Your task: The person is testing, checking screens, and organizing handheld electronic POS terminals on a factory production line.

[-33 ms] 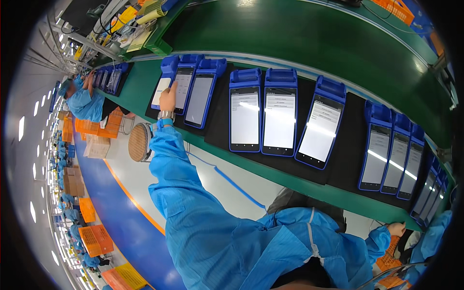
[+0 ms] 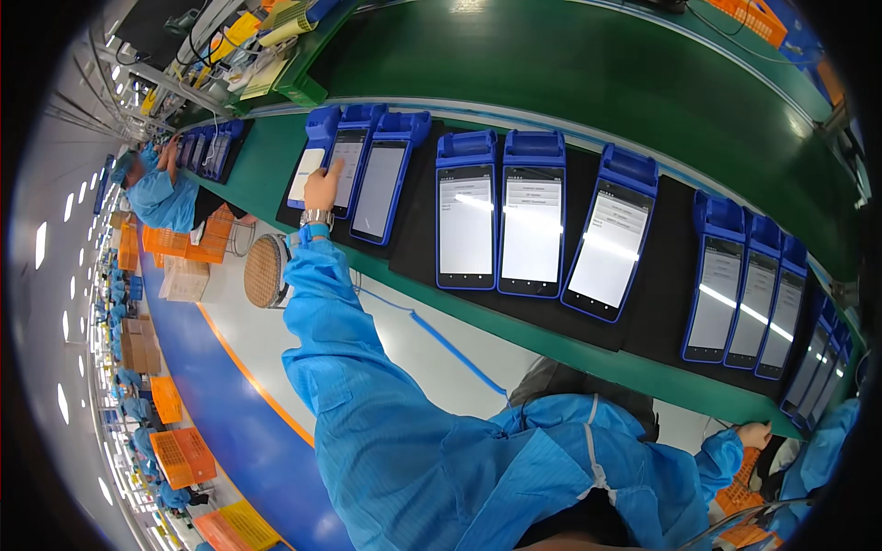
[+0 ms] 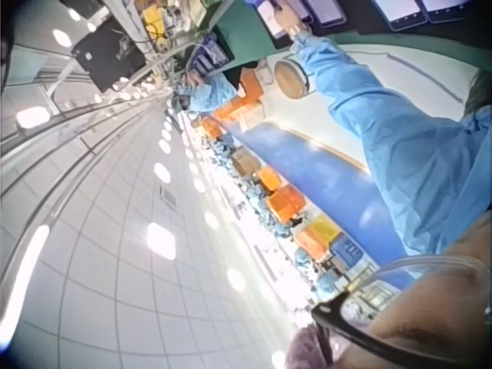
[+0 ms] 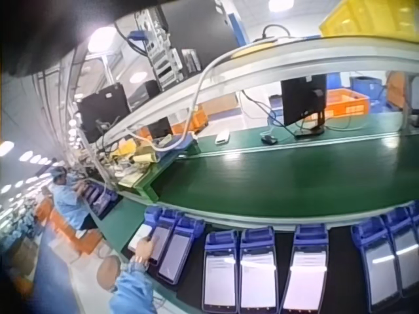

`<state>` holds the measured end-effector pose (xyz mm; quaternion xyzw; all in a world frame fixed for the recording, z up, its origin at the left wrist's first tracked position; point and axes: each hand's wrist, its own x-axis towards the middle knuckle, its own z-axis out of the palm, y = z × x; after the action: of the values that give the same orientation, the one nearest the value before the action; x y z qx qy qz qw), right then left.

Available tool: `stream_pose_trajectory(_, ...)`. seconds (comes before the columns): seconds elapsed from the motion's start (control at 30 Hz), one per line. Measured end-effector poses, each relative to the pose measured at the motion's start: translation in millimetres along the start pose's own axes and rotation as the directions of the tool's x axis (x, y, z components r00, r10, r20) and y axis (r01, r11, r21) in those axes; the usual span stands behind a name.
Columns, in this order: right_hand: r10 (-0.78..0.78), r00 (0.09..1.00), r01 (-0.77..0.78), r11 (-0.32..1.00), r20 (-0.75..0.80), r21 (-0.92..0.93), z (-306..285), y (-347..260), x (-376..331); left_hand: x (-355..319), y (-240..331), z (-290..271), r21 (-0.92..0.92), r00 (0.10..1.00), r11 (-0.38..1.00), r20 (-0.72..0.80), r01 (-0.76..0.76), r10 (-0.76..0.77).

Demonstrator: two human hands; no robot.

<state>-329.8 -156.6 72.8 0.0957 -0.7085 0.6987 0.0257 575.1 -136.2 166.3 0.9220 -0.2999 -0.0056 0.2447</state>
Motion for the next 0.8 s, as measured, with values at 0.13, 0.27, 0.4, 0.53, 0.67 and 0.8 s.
stream_pose_trajectory(0.13, 0.017, 1.0, -0.017, 1.0, 0.018, -0.022, 2.7, 10.7, 6.6, 5.3, -12.6, -11.2, 0.014, 0.998, 0.999, -0.054, -0.041, 0.042)
stream_pose_trajectory(0.27, -0.028, 1.0, 0.028, 0.996, 0.005, -0.09, -6.2, 14.3, 16.0, -9.2, 7.1, -9.8, -0.087, 0.934, 0.984, -0.337, -0.155, 0.117)
stream_pose_trajectory(0.4, -0.049, 0.997, 0.055, 0.992, 0.053, -0.116, -8.4, 43.7, 47.2, 25.2, -71.1, -12.6, 0.39, 0.877, 0.868, -0.239, -0.307, 0.417)
stream_pose_trajectory(0.53, -0.083, 0.995, 0.09, 0.989, 0.062, -0.12, -5.3, 32.2, 33.1, 33.4, -74.7, -24.4, 0.276, 0.949, 0.915, -0.033, -0.293, 0.314)
stream_pose_trajectory(0.67, 0.0, 0.997, 0.005, 0.998, 0.076, -0.059, -10.8, 29.8, 35.0, 31.6, -54.4, -24.6, 0.351, 0.955, 0.9, -0.046, -0.258, 0.292)
stream_pose_trajectory(0.8, 0.002, 0.999, 0.002, 0.993, 0.034, -0.118, -0.3, -4.0, -1.5, 24.4, -49.3, -34.1, 0.272, 0.974, 0.942, -0.057, -0.198, 0.221)
